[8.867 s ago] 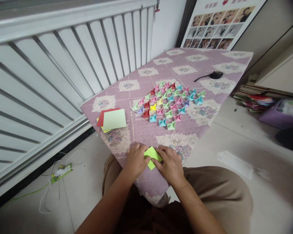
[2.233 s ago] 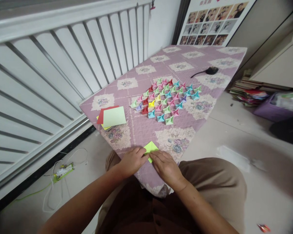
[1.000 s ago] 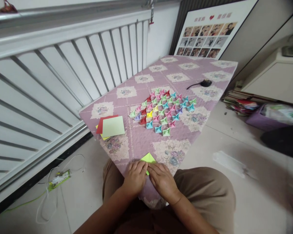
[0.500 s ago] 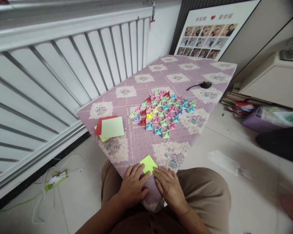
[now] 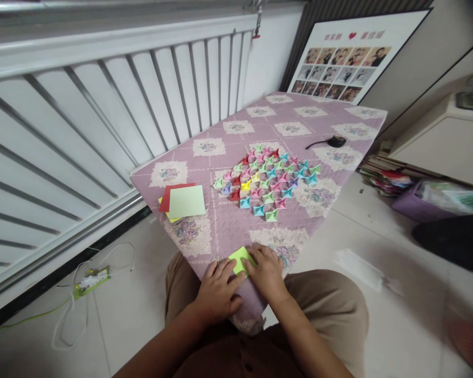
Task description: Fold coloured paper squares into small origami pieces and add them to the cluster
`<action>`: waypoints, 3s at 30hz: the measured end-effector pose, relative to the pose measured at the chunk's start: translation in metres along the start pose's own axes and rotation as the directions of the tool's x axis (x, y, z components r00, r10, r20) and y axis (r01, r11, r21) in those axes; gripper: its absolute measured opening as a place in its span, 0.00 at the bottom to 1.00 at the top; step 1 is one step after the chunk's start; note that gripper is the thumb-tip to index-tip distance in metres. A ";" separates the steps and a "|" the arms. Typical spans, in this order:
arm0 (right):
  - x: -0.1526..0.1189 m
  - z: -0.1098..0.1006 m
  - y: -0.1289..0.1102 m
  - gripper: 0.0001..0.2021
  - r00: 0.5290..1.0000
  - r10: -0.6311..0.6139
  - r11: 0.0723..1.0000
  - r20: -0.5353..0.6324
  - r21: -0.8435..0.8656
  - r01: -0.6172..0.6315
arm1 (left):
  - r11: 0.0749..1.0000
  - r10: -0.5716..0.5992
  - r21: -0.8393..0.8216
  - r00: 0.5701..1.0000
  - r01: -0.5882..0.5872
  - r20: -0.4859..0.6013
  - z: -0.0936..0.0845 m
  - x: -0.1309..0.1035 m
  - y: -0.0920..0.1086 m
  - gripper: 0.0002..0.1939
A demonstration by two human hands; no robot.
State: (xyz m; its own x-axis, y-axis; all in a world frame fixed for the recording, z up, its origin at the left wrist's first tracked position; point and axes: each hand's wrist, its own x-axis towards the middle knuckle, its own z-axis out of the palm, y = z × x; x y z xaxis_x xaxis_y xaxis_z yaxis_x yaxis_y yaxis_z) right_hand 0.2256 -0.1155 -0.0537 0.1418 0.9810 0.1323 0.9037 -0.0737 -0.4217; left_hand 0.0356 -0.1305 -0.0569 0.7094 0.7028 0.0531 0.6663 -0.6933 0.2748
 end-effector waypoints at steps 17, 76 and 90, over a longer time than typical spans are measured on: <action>0.002 0.005 0.005 0.07 0.998 0.019 0.997 -0.060 0.077 -0.015 | 1.000 -0.016 -0.001 1.000 0.016 0.006 -0.001 -0.001 0.001 0.30; -0.014 -0.002 0.023 0.07 0.828 -0.561 0.822 0.017 -0.114 0.559 | 0.998 -0.028 -0.048 1.000 0.027 -0.011 -0.003 -0.001 0.001 0.29; -0.016 -0.008 0.025 0.11 0.807 -0.583 0.799 0.093 -0.112 0.590 | 1.000 -0.009 -0.024 1.000 0.008 -0.011 -0.001 -0.002 0.000 0.33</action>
State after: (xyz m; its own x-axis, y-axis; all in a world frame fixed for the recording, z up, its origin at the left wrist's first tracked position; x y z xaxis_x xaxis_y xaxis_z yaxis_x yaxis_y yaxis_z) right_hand 0.2493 -0.1350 -0.0588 -0.4500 0.8516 0.2688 0.8514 0.5000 -0.1585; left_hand 0.0336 -0.1318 -0.0559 0.7009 0.7106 0.0614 0.6665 -0.6832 0.2982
